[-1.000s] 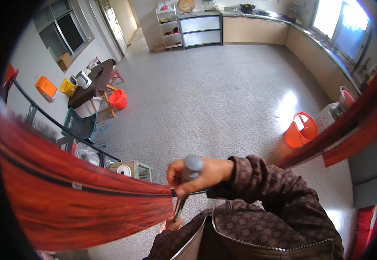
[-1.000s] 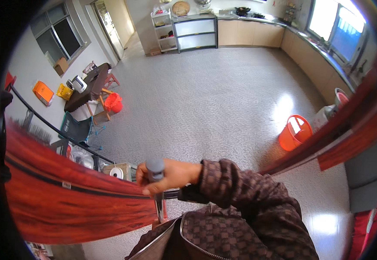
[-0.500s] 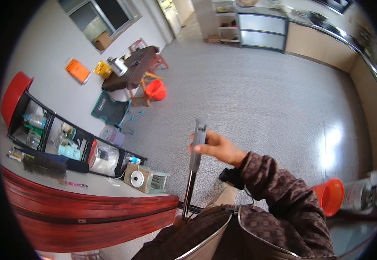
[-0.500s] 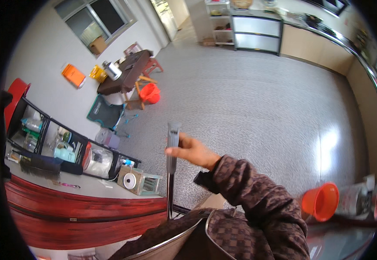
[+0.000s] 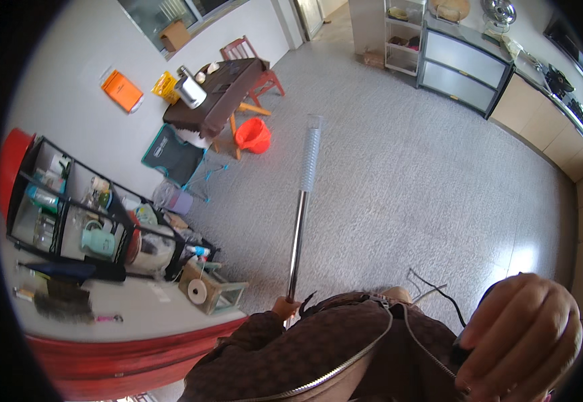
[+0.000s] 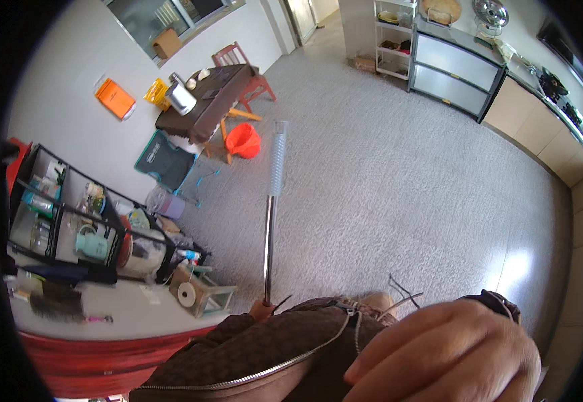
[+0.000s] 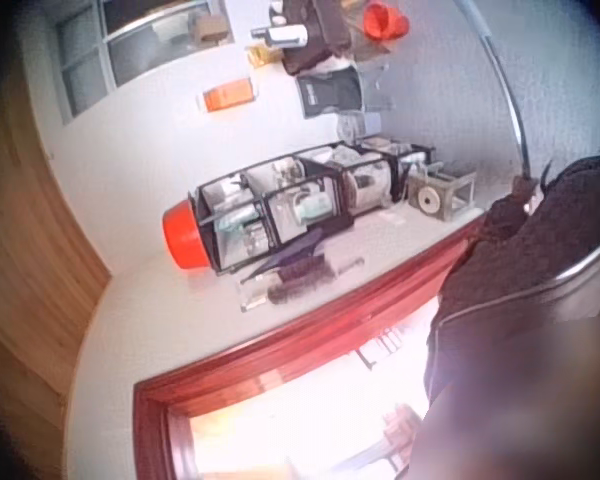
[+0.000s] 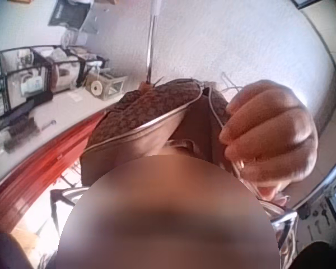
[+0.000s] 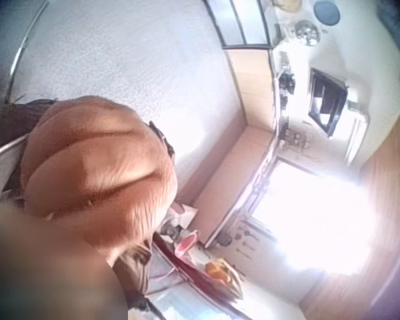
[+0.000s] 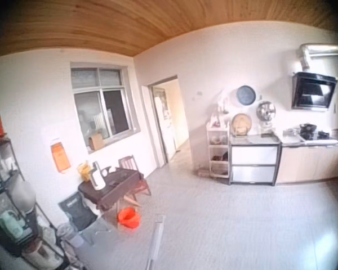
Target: The person mops the floor of a dining area using a spin mop, moving around red-covered furniture and wooden chairs. They then move outside to rinse the mop head in a bucket of water.
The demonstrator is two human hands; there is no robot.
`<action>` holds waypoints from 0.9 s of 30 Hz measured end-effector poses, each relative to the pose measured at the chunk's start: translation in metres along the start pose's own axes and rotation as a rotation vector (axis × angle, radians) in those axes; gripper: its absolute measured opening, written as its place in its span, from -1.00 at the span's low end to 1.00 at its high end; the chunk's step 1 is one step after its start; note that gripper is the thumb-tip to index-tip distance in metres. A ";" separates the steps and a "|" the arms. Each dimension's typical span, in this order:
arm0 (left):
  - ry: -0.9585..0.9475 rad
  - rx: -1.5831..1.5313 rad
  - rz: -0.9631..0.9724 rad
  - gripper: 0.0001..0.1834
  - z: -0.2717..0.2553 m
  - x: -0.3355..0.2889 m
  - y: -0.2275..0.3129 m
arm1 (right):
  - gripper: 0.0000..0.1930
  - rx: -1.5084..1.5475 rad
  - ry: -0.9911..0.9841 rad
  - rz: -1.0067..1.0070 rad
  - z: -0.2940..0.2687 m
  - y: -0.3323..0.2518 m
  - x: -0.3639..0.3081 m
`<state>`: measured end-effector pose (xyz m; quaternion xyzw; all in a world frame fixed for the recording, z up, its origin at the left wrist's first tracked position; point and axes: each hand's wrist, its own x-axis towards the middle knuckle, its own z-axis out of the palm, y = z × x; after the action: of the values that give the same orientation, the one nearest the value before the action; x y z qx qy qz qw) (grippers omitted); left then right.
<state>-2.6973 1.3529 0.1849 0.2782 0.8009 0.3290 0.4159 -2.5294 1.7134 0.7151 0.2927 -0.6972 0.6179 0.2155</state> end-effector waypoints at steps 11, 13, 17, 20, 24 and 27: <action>0.266 -0.056 -0.302 -0.65 -0.084 0.274 0.191 | -0.79 0.035 -0.130 -0.058 -0.331 0.127 0.027; 0.350 -0.078 -0.209 -0.64 -0.112 0.317 0.229 | -0.85 0.041 0.209 0.089 -0.369 0.197 0.028; 0.371 0.028 -0.034 -0.63 -0.179 0.412 0.315 | -0.81 -0.052 0.092 0.667 -0.442 0.344 0.064; 0.404 0.027 0.120 -0.63 -0.225 0.496 0.380 | -0.54 -0.059 0.009 0.635 -0.486 0.436 0.115; 0.294 -0.001 0.188 -0.65 -0.284 0.607 0.477 | -0.37 -0.048 -0.006 0.496 -0.542 0.514 0.200; 0.149 0.113 0.322 -0.70 -0.316 0.693 0.559 | -0.61 0.192 0.110 0.506 -0.599 0.553 0.258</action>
<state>-3.2154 2.1092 0.4118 0.4006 0.7918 0.3655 0.2809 -3.1290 2.3046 0.5650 0.0942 -0.6737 0.7303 0.0629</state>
